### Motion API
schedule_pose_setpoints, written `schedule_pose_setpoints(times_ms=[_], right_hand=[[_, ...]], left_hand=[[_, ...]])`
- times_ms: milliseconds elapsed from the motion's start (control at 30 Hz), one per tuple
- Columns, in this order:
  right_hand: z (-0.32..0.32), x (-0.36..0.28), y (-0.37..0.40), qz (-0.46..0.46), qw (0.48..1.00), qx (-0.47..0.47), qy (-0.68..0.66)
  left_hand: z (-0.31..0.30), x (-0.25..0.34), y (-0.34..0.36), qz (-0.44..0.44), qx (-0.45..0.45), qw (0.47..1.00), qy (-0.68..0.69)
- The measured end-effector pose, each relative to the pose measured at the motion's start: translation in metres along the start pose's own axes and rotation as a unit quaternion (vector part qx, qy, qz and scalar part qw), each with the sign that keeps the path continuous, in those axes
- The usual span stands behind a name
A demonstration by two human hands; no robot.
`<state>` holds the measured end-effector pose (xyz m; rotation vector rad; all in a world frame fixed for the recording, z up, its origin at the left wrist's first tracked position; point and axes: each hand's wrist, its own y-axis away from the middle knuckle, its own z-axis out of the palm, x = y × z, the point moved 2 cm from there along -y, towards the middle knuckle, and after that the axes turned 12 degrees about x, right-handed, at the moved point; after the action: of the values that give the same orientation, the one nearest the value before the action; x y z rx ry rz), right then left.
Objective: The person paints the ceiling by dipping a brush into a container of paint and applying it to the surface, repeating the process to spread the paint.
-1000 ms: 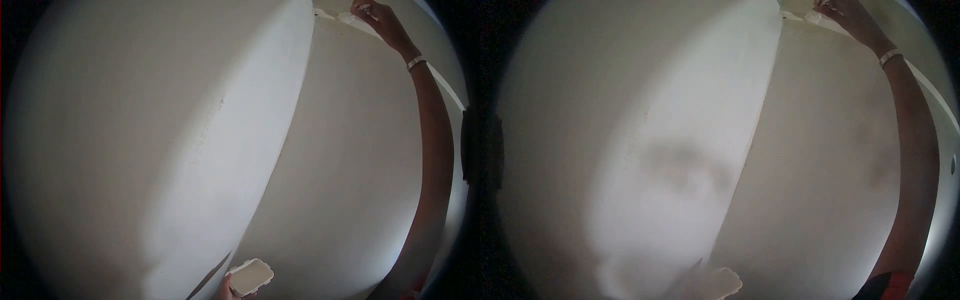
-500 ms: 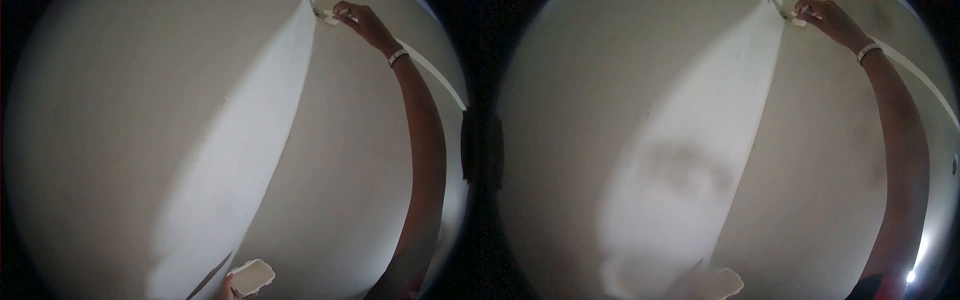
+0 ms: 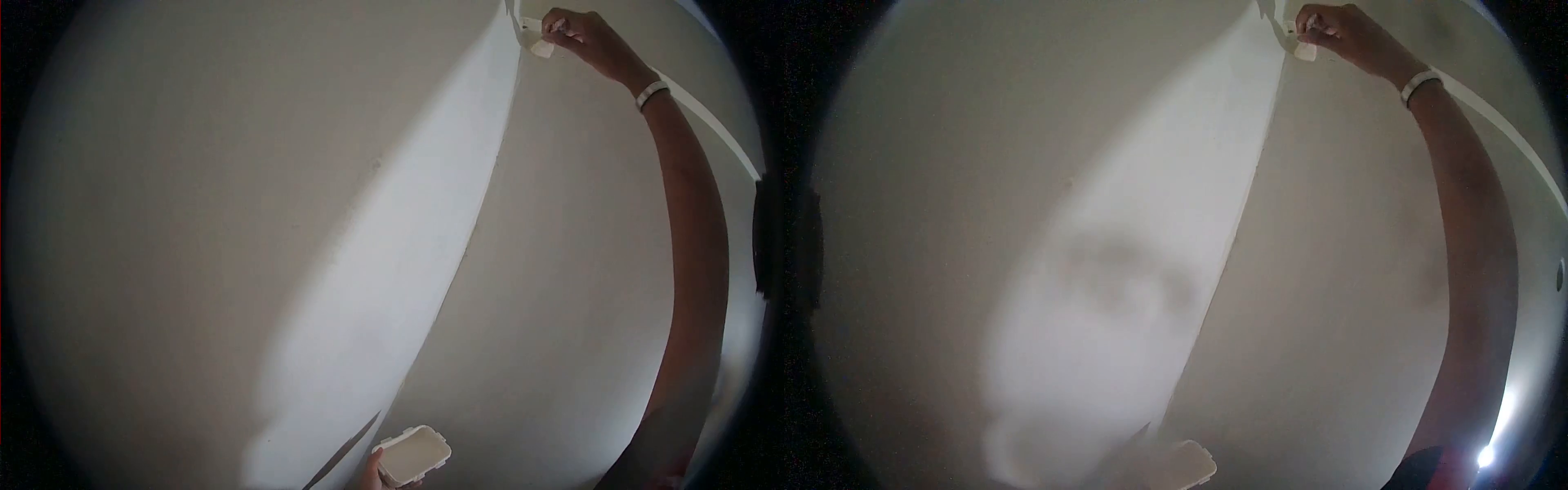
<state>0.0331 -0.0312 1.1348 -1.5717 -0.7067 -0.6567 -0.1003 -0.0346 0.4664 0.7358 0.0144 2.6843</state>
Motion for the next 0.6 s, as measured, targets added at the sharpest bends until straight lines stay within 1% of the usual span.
schedule_pose_setpoints(times_ms=[67,100,167,233,267,300,333,367,400,433,467,533,567,600], right_hand=[[0.004,0.004,-0.001,0.024,0.998,0.008,-0.058],[0.005,0.005,0.001,0.026,0.998,0.006,-0.062],[0.0,0.004,0.002,0.001,0.998,0.048,-0.045],[0.004,0.011,0.006,0.008,0.998,0.049,-0.03],[0.002,0.012,0.006,0.016,0.998,0.051,-0.018],[-0.002,0.009,0.004,0.015,0.998,0.052,-0.014],[-0.002,0.006,0.002,0.012,0.999,0.026,-0.016],[0.003,0.003,0.002,0.012,1.0,0.001,-0.024],[0.001,0.002,0.001,0.014,1.0,0.002,-0.026],[0.0,-0.001,0.003,0.049,0.998,0.004,-0.04],[0.005,-0.001,0.005,0.088,0.995,0.003,-0.056],[0.005,0.005,0.004,0.062,0.996,0.016,-0.059],[0.004,0.003,0.004,0.044,0.998,0.026,-0.045],[0.004,0.004,0.004,0.027,0.998,0.037,-0.032]], left_hand=[[-0.001,-0.006,-0.004,0.0,0.024,1.0,-0.003],[-0.005,-0.012,-0.005,0.0,0.026,1.0,0.001],[-0.008,-0.018,-0.009,0.001,0.024,1.0,0.004],[-0.007,-0.018,-0.012,0.014,0.038,0.999,-0.025],[-0.001,-0.012,-0.008,0.016,0.032,0.999,-0.024],[0.009,-0.001,0.0,0.027,0.001,0.999,-0.037],[0.014,0.006,0.006,0.037,-0.028,0.998,-0.05],[0.015,0.009,0.009,0.037,-0.022,0.998,-0.052],[0.015,0.008,0.007,0.016,-0.008,0.999,-0.045],[0.012,0.005,0.002,-0.008,0.007,0.999,-0.036],[0.006,0.004,-0.003,-0.011,0.015,0.999,-0.036],[-0.009,-0.006,-0.019,-0.02,-0.1,0.994,-0.033],[-0.005,-0.008,-0.018,-0.019,-0.105,0.994,-0.03],[0.003,-0.005,-0.011,-0.022,-0.056,0.998,-0.018]])
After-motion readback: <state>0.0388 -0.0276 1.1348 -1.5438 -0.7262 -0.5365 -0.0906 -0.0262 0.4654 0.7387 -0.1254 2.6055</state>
